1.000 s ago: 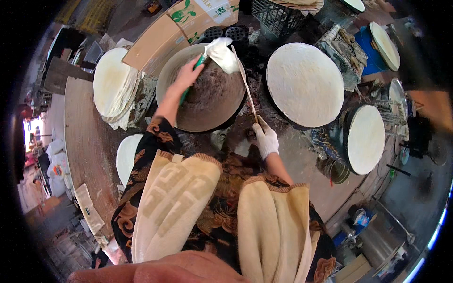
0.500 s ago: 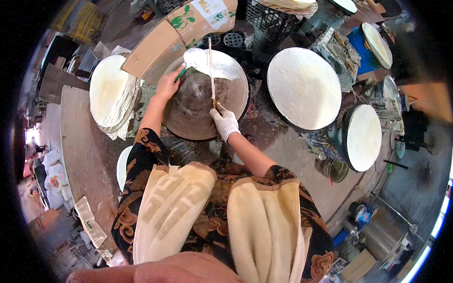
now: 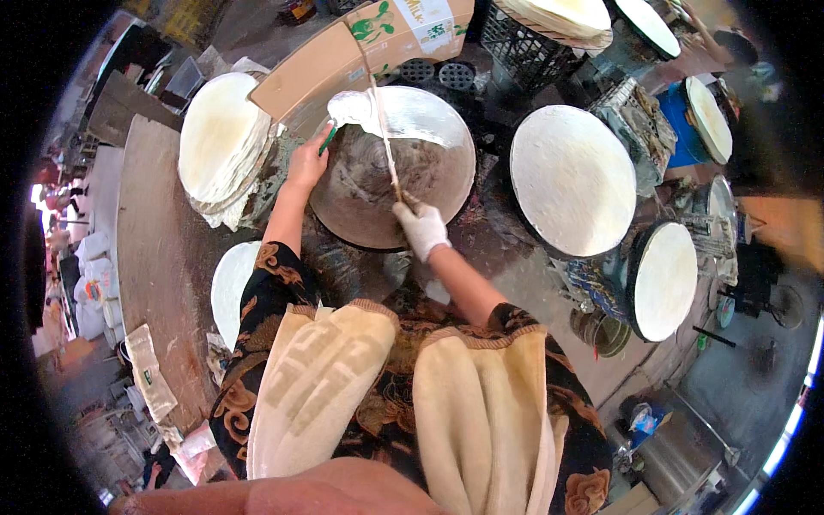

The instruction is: The person ladles white batter onto a hot griddle and spreads it into a thin circle using a wooden tool. They flip the crepe, cook it, and then stack it with others. The process is repeated continuously in a commercial kitchen setting.

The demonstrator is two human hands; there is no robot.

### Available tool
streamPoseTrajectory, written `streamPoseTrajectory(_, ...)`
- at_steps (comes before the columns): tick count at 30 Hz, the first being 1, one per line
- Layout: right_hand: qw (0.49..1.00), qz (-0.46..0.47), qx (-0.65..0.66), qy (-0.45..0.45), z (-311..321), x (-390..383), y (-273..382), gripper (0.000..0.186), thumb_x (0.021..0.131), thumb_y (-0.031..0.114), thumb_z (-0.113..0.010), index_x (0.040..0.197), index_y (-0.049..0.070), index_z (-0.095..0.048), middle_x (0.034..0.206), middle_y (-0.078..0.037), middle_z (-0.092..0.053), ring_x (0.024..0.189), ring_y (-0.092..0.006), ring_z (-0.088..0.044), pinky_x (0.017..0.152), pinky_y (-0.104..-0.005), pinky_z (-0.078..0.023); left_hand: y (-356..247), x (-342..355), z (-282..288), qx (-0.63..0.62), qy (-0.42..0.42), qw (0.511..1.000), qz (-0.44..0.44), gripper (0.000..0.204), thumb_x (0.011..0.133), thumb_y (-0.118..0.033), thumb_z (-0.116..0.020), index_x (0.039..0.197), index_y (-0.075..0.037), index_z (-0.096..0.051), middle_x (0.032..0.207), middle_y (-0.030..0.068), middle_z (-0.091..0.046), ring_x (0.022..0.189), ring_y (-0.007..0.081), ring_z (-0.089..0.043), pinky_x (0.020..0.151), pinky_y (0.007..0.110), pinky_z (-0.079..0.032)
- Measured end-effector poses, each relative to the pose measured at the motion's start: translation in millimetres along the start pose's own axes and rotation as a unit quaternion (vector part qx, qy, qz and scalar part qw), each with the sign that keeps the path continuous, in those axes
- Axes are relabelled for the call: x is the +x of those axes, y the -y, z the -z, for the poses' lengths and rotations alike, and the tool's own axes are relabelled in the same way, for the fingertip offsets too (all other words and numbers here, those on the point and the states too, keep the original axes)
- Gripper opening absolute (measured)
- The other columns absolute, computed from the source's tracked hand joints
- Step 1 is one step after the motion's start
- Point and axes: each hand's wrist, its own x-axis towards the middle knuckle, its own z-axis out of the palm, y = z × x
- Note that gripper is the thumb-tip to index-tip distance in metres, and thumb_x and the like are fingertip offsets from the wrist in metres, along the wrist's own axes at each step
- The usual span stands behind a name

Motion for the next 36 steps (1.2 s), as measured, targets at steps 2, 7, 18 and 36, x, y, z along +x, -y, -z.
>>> streamPoseTrajectory(2, 0.99, -0.046, 0.12, 0.057, 40, 5, 6, 0.045, 0.086, 0.028, -0.063, 0.119, -0.002, -0.06, 0.104, -0.011, -0.067, 0.094, -0.0133, -0.06, 0.082, -0.0264, -0.046, 5, -12, 11, 0.007, 0.015, 0.998, 0.056, 0.06, 0.079, -0.006, -0.062, 0.134, -0.026, -0.048, 0.093, 0.0205, -0.064, 0.082, 0.0387, -0.062, 0.07, 0.046, -0.05)
streamPoseTrajectory(7, 0.99, -0.105, 0.085, 0.029, 113, 26, -5, 0.047, 0.086, 0.026, -0.063, 0.122, -0.004, -0.057, 0.107, -0.01, -0.065, 0.094, -0.0109, -0.058, 0.085, -0.0236, -0.045, 1, -47, 20, -0.006, -0.021, 0.997, 0.073, 0.056, 0.077, -0.006, -0.062, 0.13, -0.023, -0.052, 0.088, 0.0186, -0.064, 0.08, 0.0377, -0.062, 0.07, 0.047, -0.05)
streamPoseTrajectory(18, 0.986, -0.078, -0.011, 0.147, 149, 83, 21, 0.047, 0.082, 0.032, -0.068, 0.116, -0.001, -0.062, 0.093, -0.006, -0.067, 0.076, -0.0101, -0.059, 0.069, -0.0249, -0.049, -11, -99, 23, 0.026, -0.066, 0.984, 0.166, 0.059, 0.077, -0.006, -0.063, 0.132, -0.021, -0.051, 0.079, 0.0197, -0.062, 0.074, 0.0379, -0.061, 0.067, 0.047, -0.049)
streamPoseTrajectory(36, 0.896, 0.019, -0.147, 0.418, 138, 153, 45, 0.041, 0.086, 0.03, -0.064, 0.117, 0.003, -0.063, 0.06, 0.001, -0.053, 0.042, -0.007, -0.042, 0.036, -0.025, -0.032, -113, -181, 13, 0.0, -0.139, 0.926, 0.351, 0.057, 0.077, -0.003, -0.062, 0.132, -0.016, -0.052, 0.082, 0.0246, -0.063, 0.074, 0.0408, -0.062, 0.065, 0.042, -0.049)
